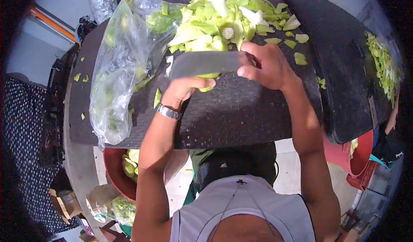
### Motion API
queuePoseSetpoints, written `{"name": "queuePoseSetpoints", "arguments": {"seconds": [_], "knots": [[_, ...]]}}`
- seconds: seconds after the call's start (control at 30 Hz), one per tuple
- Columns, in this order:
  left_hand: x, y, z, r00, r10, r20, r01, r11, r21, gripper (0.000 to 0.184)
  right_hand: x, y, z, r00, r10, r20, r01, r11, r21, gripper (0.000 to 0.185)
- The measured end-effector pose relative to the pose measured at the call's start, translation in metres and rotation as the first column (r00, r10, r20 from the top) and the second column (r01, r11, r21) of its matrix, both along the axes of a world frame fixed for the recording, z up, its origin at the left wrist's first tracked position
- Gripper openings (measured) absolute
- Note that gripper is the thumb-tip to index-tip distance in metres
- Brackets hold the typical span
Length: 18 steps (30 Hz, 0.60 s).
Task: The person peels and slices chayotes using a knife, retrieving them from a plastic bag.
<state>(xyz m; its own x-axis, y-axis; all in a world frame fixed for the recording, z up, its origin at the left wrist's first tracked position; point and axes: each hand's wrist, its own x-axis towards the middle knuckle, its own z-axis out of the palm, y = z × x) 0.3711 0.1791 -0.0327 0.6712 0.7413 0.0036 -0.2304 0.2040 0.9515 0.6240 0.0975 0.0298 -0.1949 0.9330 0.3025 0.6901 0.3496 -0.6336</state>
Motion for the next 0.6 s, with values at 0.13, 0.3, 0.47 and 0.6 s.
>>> {"name": "queuePoseSetpoints", "arguments": {"seconds": [0.13, 0.3, 0.47, 0.6], "knots": [[-0.003, 0.001, -0.011, 0.98, 0.109, -0.168, -0.025, 0.898, 0.44, 0.071, -0.005, -0.003, 0.0, 0.994, 0.001, 0.109, -0.007, 0.998, 0.056, 0.047], [0.005, -0.008, 0.025, 0.981, -0.003, 0.193, 0.087, 0.9, -0.427, 0.084, -0.005, -0.007, 0.004, 0.995, 0.036, 0.093, -0.044, 0.995, 0.085, 0.054], [-0.004, -0.003, 0.021, 0.99, -0.032, -0.14, 0.053, 0.987, 0.149, 0.092, 0.027, 0.013, -0.019, 0.992, -0.078, 0.095, 0.076, 0.997, 0.026, 0.063], [-0.011, 0.001, 0.019, 0.986, 0.058, -0.156, -0.013, 0.961, 0.277, 0.094, 0.029, 0.01, -0.007, 0.965, -0.214, 0.153, 0.218, 0.976, -0.008, 0.061]]}}
